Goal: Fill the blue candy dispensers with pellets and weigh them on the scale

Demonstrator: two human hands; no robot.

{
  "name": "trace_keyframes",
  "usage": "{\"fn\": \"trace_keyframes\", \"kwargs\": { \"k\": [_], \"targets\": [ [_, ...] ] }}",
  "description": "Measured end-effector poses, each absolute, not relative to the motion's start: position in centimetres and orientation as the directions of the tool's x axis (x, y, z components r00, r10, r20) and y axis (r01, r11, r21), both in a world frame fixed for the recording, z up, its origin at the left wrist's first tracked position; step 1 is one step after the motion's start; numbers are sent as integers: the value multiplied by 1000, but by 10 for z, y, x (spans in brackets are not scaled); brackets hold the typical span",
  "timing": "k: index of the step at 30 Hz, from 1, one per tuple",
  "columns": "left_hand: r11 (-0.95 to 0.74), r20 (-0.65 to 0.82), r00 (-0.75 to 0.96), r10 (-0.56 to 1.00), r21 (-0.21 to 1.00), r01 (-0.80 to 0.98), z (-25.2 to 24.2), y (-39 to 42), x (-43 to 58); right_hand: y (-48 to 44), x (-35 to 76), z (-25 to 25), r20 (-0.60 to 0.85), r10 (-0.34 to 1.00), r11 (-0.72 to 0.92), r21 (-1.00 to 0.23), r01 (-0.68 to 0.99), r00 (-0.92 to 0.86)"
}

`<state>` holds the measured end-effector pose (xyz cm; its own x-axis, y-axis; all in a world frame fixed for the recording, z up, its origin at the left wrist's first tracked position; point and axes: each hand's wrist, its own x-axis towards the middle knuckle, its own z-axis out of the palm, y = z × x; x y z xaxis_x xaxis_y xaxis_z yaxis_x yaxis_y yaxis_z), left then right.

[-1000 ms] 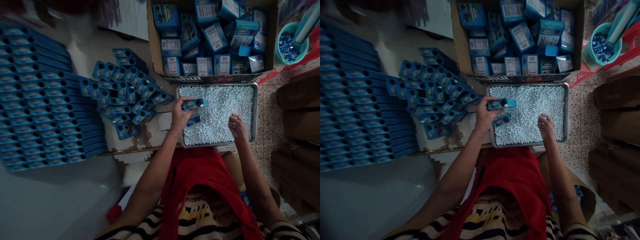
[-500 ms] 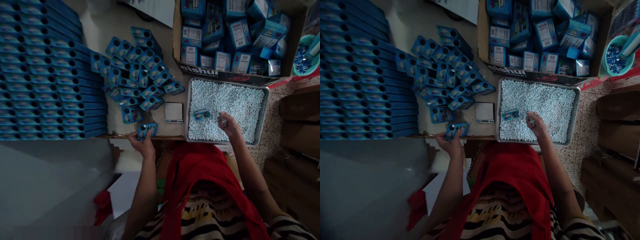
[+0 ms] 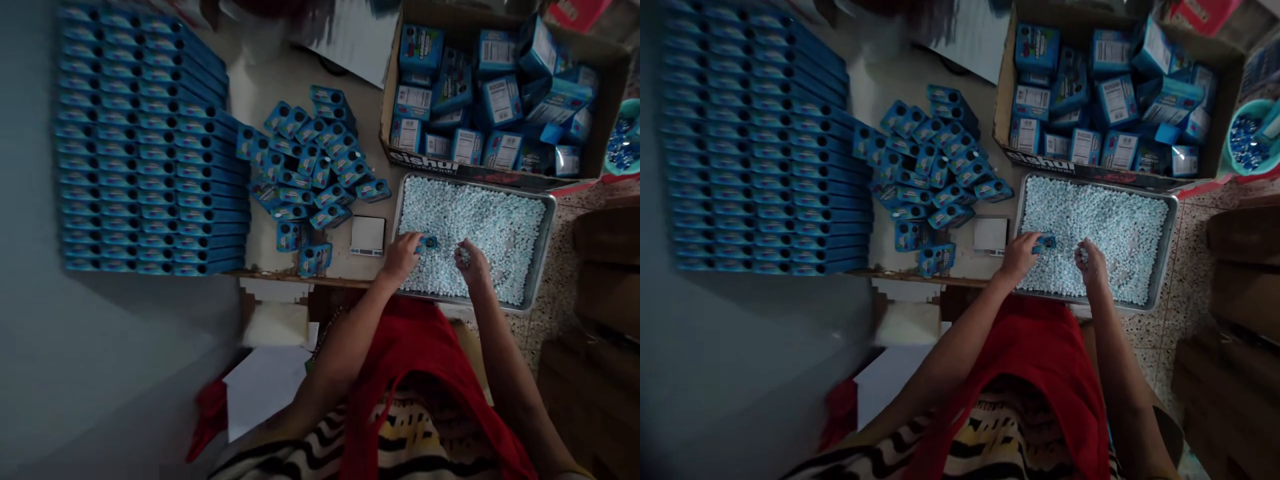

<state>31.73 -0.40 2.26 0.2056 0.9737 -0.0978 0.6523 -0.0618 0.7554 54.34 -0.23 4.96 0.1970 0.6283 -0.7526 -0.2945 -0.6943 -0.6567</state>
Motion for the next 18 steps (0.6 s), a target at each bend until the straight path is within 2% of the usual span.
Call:
{"fn": "trace_keyframes", "kwargs": {
  "k": [2,5,11,14,18],
  "targets": [
    [-15,-111,174,979,801,598,17,12,317,-6,541,51,-739,615,-666,-674,-319,277],
    [-16,-55,124,991,860,510,17,19,292,-9,541,49,-728,597,-644,-685,-339,336],
    [95,-90,-32,995,880,466,26,23,258,1,540,48,-763,588,-679,-647,-349,269],
    [111,-100,-47,994,886,450,28,26,254,10,534,53,-775,597,-725,-632,-275,208],
    [49,-40,-29,999,865,499,36,25,242,23,528,55,-732,649,-725,-678,-121,210]
  ]
}}
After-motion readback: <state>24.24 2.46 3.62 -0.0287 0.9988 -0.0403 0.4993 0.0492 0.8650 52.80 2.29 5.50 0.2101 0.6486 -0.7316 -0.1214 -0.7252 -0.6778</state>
